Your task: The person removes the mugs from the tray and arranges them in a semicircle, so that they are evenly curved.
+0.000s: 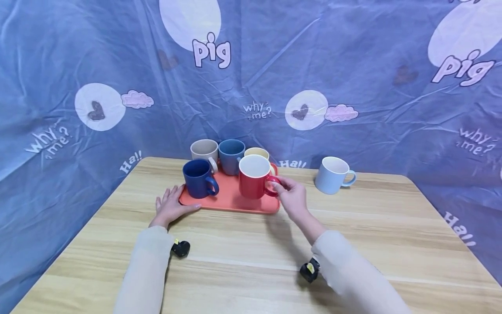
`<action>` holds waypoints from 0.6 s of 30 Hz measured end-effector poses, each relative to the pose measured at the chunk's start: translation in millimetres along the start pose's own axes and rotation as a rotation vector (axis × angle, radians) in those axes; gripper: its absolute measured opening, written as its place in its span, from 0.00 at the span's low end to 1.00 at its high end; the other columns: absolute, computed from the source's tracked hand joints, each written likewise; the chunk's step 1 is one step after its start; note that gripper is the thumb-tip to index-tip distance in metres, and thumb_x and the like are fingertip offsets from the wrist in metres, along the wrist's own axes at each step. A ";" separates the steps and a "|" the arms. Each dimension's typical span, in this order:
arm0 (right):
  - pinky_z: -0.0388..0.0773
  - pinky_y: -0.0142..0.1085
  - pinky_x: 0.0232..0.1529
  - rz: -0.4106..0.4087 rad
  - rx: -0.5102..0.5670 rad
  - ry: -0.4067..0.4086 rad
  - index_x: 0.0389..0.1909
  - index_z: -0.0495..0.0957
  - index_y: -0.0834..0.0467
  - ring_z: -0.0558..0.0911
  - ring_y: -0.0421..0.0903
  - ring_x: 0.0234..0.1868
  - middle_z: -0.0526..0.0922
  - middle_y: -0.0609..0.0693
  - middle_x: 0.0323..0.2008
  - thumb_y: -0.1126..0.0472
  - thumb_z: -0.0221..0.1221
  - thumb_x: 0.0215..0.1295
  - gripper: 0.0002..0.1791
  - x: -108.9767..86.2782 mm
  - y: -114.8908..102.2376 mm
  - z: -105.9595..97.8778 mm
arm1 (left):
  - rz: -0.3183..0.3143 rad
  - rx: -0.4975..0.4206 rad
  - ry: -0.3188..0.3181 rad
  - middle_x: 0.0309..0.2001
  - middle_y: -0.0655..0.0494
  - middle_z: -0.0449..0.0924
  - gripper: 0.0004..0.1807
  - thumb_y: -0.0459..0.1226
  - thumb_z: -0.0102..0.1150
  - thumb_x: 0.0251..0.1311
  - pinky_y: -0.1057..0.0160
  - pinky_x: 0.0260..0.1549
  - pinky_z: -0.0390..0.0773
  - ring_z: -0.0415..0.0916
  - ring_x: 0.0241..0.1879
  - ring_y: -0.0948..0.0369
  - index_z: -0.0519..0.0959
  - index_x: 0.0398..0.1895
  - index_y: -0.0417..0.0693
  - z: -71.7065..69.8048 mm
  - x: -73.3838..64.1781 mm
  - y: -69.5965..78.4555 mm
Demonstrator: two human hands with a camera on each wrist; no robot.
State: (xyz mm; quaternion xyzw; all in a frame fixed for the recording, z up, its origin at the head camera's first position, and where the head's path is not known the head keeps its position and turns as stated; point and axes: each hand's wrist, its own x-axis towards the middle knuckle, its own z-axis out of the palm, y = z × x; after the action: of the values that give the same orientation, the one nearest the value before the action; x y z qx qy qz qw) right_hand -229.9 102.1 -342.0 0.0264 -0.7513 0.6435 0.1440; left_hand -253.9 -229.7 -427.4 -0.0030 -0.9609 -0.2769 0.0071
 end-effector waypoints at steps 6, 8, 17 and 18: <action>0.77 0.36 0.24 -0.025 0.000 0.005 0.39 0.77 0.71 0.78 0.40 0.24 0.79 0.60 0.29 0.72 0.57 0.52 0.12 2.4 -5.2 -29.9 | 0.010 0.001 0.007 0.64 0.37 0.42 0.58 0.69 0.53 0.32 0.38 0.50 0.25 0.30 0.61 0.41 0.49 0.66 0.48 0.4 2.8 -1.9; 0.77 0.35 0.23 -0.021 0.010 0.009 0.39 0.76 0.72 0.79 0.40 0.24 0.79 0.58 0.27 0.72 0.57 0.52 0.12 1.9 -7.0 -39.9 | 0.010 0.003 0.006 0.64 0.37 0.42 0.58 0.69 0.53 0.32 0.38 0.49 0.25 0.30 0.61 0.41 0.48 0.66 0.48 0.8 3.5 -1.8; 0.76 0.35 0.22 -0.085 0.119 0.031 0.41 0.77 0.68 0.79 0.41 0.26 0.80 0.53 0.26 0.67 0.60 0.51 0.15 31.6 49.0 -96.6 | 0.006 0.000 0.000 0.64 0.37 0.42 0.58 0.69 0.53 0.32 0.38 0.50 0.25 0.30 0.61 0.41 0.49 0.66 0.47 0.6 1.6 -0.7; 0.76 0.35 0.22 -0.107 0.132 0.042 0.40 0.78 0.66 0.80 0.42 0.27 0.80 0.54 0.27 0.65 0.61 0.50 0.15 40.9 68.6 -106.2 | 0.005 -0.002 0.001 0.64 0.37 0.42 0.58 0.69 0.53 0.32 0.38 0.50 0.25 0.30 0.61 0.41 0.49 0.66 0.47 0.3 1.4 -1.0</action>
State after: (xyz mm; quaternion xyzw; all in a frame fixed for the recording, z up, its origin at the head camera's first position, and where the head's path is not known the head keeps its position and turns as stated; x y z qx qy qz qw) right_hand -265.1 223.2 -383.8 0.0625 -0.7017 0.6834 0.1917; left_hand -255.3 -230.3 -428.2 -0.0055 -0.9606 -0.2779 0.0082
